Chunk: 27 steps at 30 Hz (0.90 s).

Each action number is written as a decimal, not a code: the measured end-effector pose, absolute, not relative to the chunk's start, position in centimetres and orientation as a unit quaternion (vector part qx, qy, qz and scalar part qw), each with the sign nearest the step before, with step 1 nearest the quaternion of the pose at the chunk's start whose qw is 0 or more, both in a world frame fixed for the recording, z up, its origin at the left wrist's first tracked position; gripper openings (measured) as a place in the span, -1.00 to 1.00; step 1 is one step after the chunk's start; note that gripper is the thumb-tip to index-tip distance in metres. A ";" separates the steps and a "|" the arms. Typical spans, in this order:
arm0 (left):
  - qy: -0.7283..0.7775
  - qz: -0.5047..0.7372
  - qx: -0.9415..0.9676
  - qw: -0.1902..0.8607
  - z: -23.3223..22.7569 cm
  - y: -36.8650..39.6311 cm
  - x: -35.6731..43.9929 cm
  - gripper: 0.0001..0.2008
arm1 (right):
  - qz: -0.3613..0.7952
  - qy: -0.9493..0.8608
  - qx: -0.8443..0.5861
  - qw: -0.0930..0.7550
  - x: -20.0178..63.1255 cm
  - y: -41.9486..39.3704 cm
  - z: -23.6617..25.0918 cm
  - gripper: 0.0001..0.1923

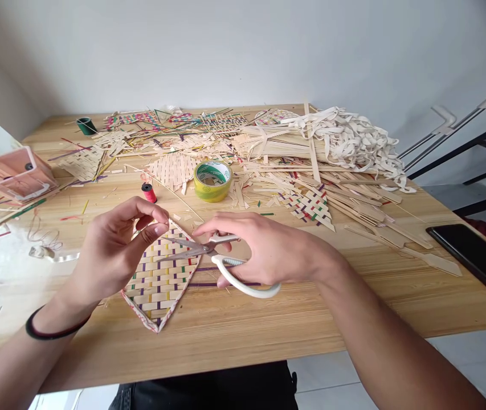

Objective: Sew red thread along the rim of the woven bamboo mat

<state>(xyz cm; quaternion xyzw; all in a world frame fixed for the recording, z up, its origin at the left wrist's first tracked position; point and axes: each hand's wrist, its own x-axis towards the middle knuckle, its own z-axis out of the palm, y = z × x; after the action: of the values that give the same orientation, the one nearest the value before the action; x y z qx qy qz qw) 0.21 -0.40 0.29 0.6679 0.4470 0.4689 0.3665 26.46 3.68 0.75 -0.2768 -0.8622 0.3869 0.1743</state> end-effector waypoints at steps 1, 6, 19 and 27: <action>0.447 0.468 0.668 0.367 0.3 -0.4 0.2 -0.95 | 0.391 -0.859 -0.284 0.167 26.5 3.7 0.8 -0.38; 0.449 0.478 0.664 0.359 0.3 -0.3 0.3 -0.94 | 0.381 -0.862 -0.303 0.140 26.9 3.8 0.8 -0.35; 0.465 0.475 0.661 0.348 0.2 -0.3 0.3 -0.89 | 0.366 -0.866 -0.306 0.152 26.5 3.9 0.2 -0.44; 0.459 0.474 0.657 0.364 0.5 -0.4 0.4 -0.92 | 0.373 -0.865 -0.301 0.148 26.5 3.9 0.4 -0.44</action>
<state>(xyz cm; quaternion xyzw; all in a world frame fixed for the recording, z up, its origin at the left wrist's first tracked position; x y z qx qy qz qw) 0.40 -0.42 0.53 0.6574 0.4590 0.4741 0.3638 26.48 3.87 0.39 -0.3009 -0.8653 0.3727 0.1479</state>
